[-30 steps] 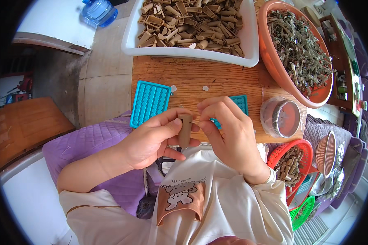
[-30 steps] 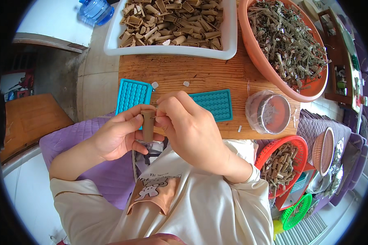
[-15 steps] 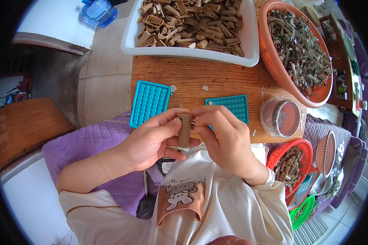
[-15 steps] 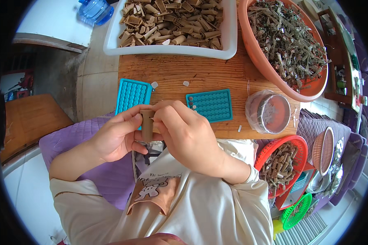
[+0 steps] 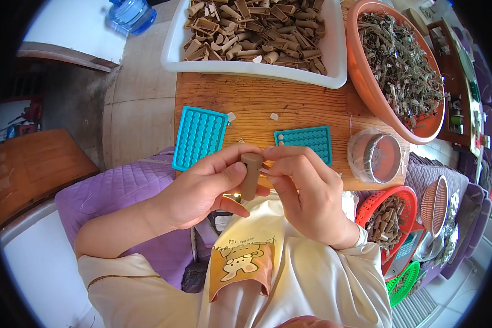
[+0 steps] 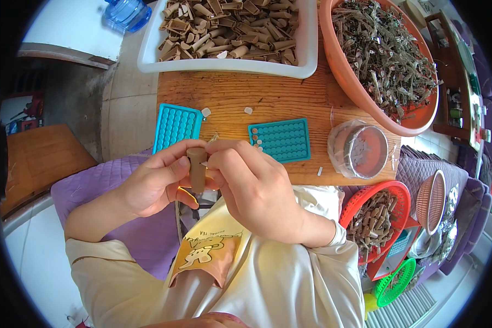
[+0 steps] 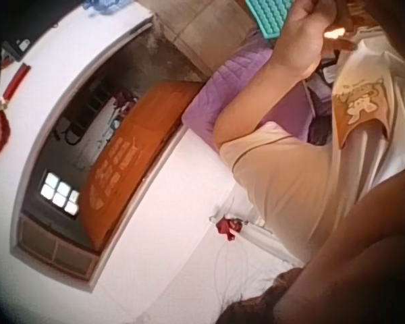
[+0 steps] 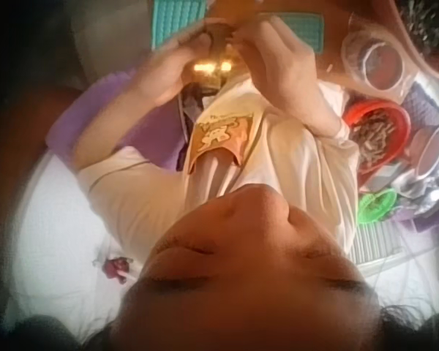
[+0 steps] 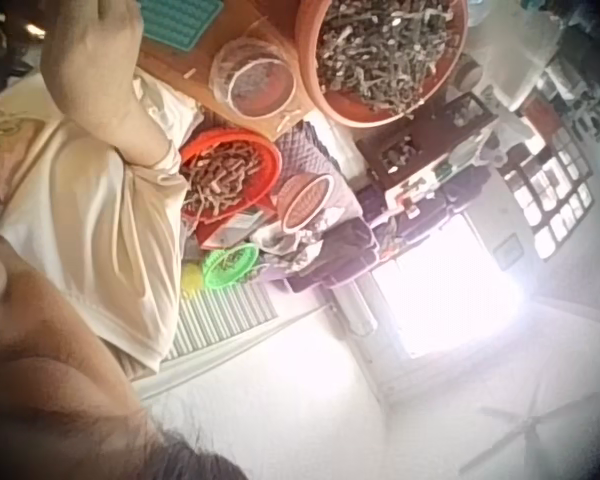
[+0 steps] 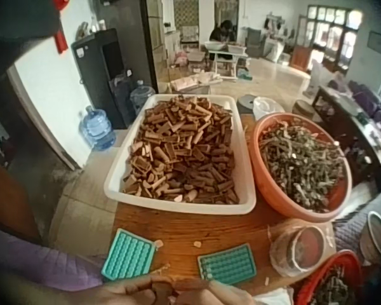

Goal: The person assembles small cylindrical objects by inserting white pellets and fibrous material into hollow cardboard tubes. They pick up a tube, insert pellets from a tray, add fibrous material from a bowl, and place the finished assembly into a container.

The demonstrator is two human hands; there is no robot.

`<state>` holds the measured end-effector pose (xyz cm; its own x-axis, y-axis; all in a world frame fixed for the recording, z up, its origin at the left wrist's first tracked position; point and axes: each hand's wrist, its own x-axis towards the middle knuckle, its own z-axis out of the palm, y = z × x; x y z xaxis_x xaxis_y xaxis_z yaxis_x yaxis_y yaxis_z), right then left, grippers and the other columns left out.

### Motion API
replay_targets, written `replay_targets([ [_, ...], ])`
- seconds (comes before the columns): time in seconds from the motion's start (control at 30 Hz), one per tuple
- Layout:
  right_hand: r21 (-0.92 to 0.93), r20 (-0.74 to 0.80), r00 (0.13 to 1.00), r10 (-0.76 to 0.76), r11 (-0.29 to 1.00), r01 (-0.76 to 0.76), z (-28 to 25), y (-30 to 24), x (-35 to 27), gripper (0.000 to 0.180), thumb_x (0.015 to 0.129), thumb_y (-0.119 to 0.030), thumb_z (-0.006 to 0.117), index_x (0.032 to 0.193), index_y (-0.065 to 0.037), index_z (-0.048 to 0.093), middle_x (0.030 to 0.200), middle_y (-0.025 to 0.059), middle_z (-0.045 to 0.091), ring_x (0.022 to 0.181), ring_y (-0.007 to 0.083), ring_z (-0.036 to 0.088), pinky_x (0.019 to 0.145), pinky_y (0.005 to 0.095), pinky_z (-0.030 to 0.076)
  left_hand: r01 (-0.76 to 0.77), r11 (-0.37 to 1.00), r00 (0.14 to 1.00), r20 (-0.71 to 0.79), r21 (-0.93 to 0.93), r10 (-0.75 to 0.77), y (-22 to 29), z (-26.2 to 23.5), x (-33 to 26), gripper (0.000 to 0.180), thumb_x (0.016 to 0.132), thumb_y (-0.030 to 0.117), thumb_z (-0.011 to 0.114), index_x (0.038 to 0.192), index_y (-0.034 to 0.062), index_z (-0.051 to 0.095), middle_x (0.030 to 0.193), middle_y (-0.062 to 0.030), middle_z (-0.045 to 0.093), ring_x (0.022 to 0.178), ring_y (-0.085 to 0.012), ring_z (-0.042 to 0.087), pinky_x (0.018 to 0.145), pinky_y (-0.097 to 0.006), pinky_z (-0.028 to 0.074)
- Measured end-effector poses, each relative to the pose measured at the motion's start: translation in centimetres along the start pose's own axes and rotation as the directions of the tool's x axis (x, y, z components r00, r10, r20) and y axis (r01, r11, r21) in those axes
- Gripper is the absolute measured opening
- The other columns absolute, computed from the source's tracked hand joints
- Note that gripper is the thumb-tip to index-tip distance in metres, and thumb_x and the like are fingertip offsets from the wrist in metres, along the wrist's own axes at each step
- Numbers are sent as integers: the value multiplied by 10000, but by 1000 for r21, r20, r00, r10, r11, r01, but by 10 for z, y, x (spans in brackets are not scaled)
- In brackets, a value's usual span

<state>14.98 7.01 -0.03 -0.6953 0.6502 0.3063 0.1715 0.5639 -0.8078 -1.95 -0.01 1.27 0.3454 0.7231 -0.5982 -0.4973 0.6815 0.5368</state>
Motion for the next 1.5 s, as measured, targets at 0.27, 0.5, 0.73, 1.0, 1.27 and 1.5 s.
replay_targets([
  [0.27, -49, -17, 1000, -21, 999, 20, 3, -1, -2, 221, 604, 73, 577, 778, -19, 477, 854, 93, 555, 662, 242, 555, 542, 309, 461, -17, 997, 999, -27, 72, 19, -2, 1, 1, 440, 876, 341, 412, 1236, 105, 317, 1052, -52, 500, 1004, -190, 531, 633, -279, 526],
  [0.5, -58, -44, 999, -5, 998, 2, 21, 11, -2, 217, 587, 71, 571, 750, -24, 464, 814, 94, 553, 648, 243, 556, 532, 313, 457, 26, 999, 993, -120, 23, -23, -5, -2, 6, 402, 893, 292, 389, 1238, 100, 315, 1044, -64, 520, 952, -202, 563, 627, -269, 526],
  [0.73, 72, 6, 997, 73, 995, -73, 19, 21, 0, 141, 682, 19, 584, 768, -38, 488, 725, 84, 543, 618, 245, 557, 509, 315, 451, 54, 998, 988, -143, -23, -56, -6, -5, 7, 383, 900, 259, 374, 1235, 84, 309, 1067, -87, 518, 950, -232, 568, 617, -256, 528],
  [1.0, 121, -60, 998, 22, 993, -14, 19, 19, 3, 106, 716, 59, 573, 759, -9, 504, 818, 115, 601, 673, 219, 604, 558, 268, 483, 13, 999, 996, -92, -42, -17, 3, 0, 1, 348, 912, 216, 350, 1228, 72, 330, 1100, -74, 494, 964, -193, 559, 649, -254, 517],
  [1.27, 90, -130, 992, -2, 996, 14, 28, 24, 0, 120, 704, 9, 592, 775, -29, 504, 812, 89, 600, 703, 244, 601, 570, 302, 479, -20, 996, 991, -130, 82, 31, 2, 1, 2, 379, 890, 266, 409, 1201, 59, 351, 1037, -61, 511, 932, -171, 562, 661, -246, 513],
  [1.5, 515, -312, 932, 183, 857, 4, 43, 25, -2, 221, 706, -109, 663, 846, -25, 514, 863, 99, 579, 728, 221, 589, 613, 281, 475, -376, 788, 899, -15, 488, 438, 3, -1, 0, 305, 822, 132, 558, 1083, 38, 432, 1005, -53, 523, 896, -83, 511, 636, -188, 460],
])
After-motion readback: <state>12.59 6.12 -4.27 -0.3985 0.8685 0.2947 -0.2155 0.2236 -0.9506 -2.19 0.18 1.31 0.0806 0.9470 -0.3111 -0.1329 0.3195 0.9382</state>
